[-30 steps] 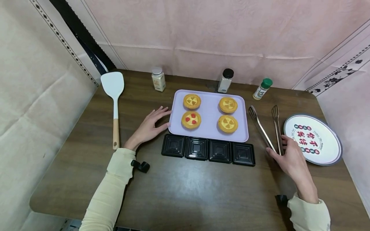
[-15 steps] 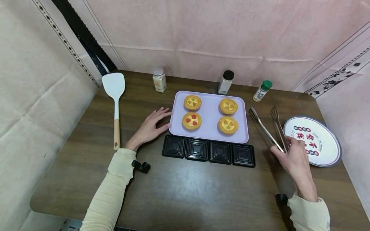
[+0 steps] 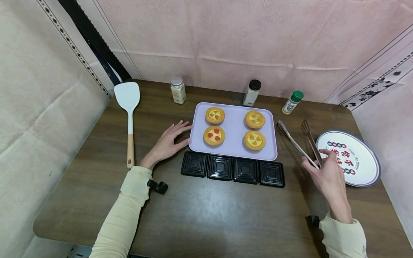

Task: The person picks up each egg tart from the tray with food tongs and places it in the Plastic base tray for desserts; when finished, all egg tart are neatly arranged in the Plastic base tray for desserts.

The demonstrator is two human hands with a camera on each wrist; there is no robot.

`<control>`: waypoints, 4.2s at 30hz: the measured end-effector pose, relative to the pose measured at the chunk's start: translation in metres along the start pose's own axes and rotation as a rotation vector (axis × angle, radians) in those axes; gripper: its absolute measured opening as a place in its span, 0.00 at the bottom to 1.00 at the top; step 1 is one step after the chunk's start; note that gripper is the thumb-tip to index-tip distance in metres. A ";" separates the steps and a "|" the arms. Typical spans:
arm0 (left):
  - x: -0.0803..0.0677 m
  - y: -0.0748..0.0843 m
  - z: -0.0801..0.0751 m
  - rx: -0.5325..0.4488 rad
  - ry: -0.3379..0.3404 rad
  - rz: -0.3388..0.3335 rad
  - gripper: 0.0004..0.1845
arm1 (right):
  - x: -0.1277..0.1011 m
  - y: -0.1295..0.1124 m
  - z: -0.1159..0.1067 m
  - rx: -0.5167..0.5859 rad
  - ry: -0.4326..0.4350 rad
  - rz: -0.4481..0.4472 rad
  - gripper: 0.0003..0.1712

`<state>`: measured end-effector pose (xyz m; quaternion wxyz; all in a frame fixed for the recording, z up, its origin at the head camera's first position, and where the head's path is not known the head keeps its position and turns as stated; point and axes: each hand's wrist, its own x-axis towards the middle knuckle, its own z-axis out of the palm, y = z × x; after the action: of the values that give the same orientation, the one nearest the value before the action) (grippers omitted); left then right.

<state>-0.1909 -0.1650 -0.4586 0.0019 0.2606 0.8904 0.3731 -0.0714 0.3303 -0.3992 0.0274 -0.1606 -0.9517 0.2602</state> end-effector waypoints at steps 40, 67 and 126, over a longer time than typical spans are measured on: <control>0.001 -0.001 0.000 0.017 -0.007 -0.011 0.29 | 0.026 -0.158 0.054 0.098 -0.051 -0.547 0.33; 0.001 0.001 -0.001 0.009 -0.009 -0.022 0.29 | 0.023 -0.156 0.039 0.141 -0.019 -0.591 0.29; 0.000 -0.001 -0.002 0.024 -0.002 0.002 0.29 | -0.019 -0.097 0.011 0.243 0.064 -0.648 0.29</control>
<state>-0.1916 -0.1664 -0.4577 -0.0009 0.2619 0.8946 0.3620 -0.0833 0.2402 -0.3593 0.1577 0.1464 -0.9138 0.3444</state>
